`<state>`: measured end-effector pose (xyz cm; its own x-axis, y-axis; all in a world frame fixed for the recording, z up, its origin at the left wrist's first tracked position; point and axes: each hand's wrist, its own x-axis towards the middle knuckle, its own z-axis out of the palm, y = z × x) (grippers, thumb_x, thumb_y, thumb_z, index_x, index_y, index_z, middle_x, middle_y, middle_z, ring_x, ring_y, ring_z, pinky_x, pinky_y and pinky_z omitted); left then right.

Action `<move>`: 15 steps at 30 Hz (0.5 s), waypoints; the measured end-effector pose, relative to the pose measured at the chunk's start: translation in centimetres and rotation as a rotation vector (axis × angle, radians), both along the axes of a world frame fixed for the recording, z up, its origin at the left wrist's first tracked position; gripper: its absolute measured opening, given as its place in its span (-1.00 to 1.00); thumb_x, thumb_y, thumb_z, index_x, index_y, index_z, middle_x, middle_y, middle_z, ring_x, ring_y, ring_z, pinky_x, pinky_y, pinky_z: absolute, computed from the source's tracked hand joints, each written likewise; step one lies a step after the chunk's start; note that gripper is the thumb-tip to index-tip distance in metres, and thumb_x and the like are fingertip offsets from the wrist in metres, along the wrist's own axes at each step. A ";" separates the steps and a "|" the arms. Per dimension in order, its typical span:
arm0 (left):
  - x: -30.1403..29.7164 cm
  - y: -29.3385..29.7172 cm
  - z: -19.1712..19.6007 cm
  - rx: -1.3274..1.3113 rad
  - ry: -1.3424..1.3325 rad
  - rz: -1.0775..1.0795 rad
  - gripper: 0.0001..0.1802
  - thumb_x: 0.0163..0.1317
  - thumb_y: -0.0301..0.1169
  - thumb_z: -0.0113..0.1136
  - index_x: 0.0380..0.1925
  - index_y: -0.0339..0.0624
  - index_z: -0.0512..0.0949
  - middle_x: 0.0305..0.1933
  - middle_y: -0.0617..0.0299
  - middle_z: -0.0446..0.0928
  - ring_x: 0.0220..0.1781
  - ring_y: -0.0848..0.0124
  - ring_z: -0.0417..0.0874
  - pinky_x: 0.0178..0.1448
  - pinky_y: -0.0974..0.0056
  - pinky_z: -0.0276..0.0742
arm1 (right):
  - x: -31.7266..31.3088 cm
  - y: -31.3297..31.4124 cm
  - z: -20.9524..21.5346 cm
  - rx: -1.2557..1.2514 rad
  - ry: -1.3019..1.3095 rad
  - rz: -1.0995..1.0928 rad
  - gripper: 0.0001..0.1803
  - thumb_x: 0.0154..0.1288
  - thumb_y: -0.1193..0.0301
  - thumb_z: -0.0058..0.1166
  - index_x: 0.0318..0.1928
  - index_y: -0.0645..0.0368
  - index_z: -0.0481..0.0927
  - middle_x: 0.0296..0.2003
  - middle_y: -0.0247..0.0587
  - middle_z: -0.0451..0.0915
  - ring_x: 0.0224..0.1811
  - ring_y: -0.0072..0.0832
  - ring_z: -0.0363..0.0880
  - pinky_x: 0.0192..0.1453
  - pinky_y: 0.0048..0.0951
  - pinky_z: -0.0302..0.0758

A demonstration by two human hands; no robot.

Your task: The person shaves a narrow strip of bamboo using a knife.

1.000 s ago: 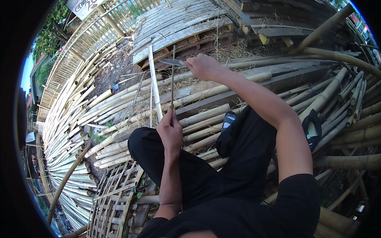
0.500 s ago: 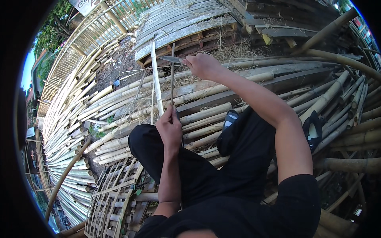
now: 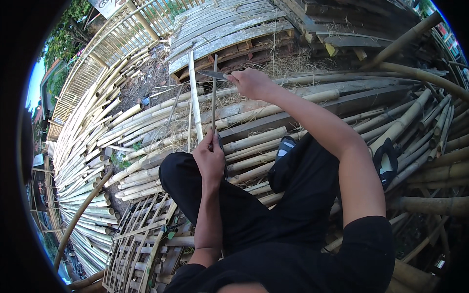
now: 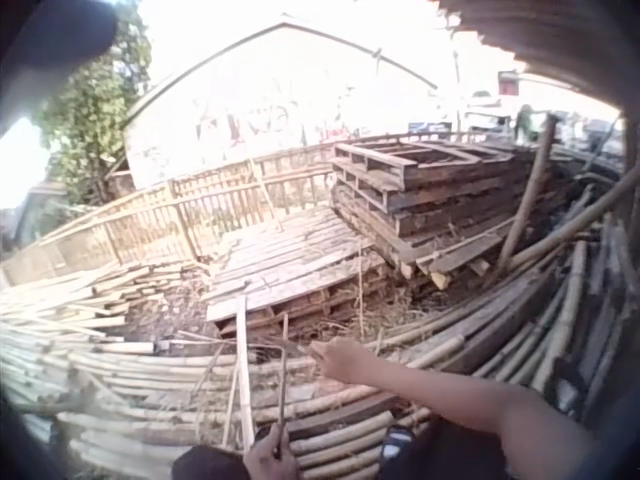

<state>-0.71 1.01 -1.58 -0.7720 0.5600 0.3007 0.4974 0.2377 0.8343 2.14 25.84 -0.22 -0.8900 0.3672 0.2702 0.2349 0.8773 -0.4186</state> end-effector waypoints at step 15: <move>-0.2 -0.3 1.0 -0.071 -0.158 0.045 -0.73 0.32 -0.56 0.08 -0.02 -0.46 0.55 -0.50 -0.12 0.51 -0.53 0.51 0.38 -0.37 0.35 0.41 | 0.3 -0.8 -1.1 -0.019 0.022 0.085 -0.53 0.48 0.08 -0.20 -0.35 0.21 0.54 -0.59 0.12 0.55 -0.45 0.12 0.57 -0.36 0.05 0.49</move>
